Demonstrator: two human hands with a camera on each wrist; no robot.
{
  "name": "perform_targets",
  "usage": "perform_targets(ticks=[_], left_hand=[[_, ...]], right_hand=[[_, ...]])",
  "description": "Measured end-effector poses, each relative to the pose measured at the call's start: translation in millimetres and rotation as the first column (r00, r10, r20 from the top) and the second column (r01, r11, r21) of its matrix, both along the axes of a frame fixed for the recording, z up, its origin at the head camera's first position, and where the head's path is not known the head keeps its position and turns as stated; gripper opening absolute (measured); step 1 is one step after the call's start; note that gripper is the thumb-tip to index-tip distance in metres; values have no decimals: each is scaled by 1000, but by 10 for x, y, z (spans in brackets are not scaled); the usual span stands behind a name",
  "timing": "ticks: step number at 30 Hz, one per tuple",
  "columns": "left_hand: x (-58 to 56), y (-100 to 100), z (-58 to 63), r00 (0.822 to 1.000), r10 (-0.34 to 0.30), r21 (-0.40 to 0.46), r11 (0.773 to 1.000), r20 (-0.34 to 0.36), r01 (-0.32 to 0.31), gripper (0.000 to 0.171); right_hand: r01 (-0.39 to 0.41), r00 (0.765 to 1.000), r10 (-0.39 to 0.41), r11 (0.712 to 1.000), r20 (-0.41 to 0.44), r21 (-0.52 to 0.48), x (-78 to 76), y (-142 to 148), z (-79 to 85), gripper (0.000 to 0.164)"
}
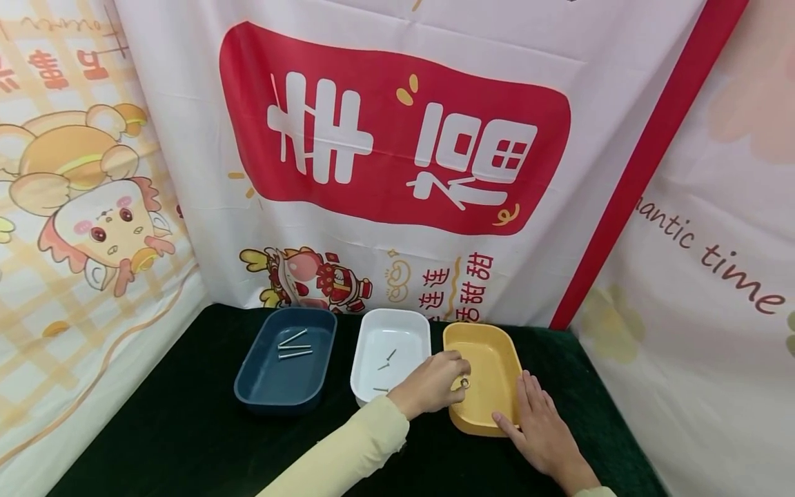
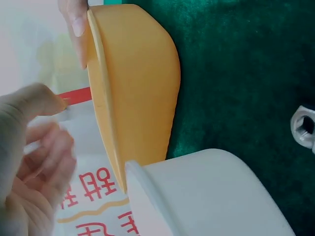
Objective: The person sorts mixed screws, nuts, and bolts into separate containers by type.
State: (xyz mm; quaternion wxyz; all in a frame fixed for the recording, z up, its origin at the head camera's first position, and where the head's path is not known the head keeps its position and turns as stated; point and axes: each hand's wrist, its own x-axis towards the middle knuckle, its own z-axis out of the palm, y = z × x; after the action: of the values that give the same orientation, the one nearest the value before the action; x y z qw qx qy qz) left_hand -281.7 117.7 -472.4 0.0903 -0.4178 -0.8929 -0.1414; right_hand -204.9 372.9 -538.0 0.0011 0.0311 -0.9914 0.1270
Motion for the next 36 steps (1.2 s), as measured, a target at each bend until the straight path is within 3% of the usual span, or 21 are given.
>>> perform_targets(ticks=[4, 7, 13, 20, 31, 36], left_hand=[[30, -27, -13, 999, 49, -51, 997, 3, -49, 55], [33, -108, -12, 999, 44, -40, 998, 14, -43, 61], [39, -366, 64, 999, 22, 9, 1000, 47, -23, 59], [121, -682, 200, 996, 1, 55, 998, 92, -6, 54], [276, -1104, 231, 974, -63, 26, 998, 217, 58, 41], [371, -1229, 210, 964, -59, -37, 997, 261, 71, 37]], right_hand=[[0, 1000, 0, 1000, 6, 0, -14, -19, -9, 102], [2, 1000, -2, 1000, 14, 5, -15, -27, -11, 102], [4, 1000, -5, 1000, 16, 12, -13, -33, 7, 103], [8, 1000, -9, 1000, 25, 12, -9, -24, 19, 104], [8, 999, -9, 1000, 32, 7, -9, -19, 14, 104], [9, 999, -10, 1000, 40, 8, -6, -17, 15, 104]])
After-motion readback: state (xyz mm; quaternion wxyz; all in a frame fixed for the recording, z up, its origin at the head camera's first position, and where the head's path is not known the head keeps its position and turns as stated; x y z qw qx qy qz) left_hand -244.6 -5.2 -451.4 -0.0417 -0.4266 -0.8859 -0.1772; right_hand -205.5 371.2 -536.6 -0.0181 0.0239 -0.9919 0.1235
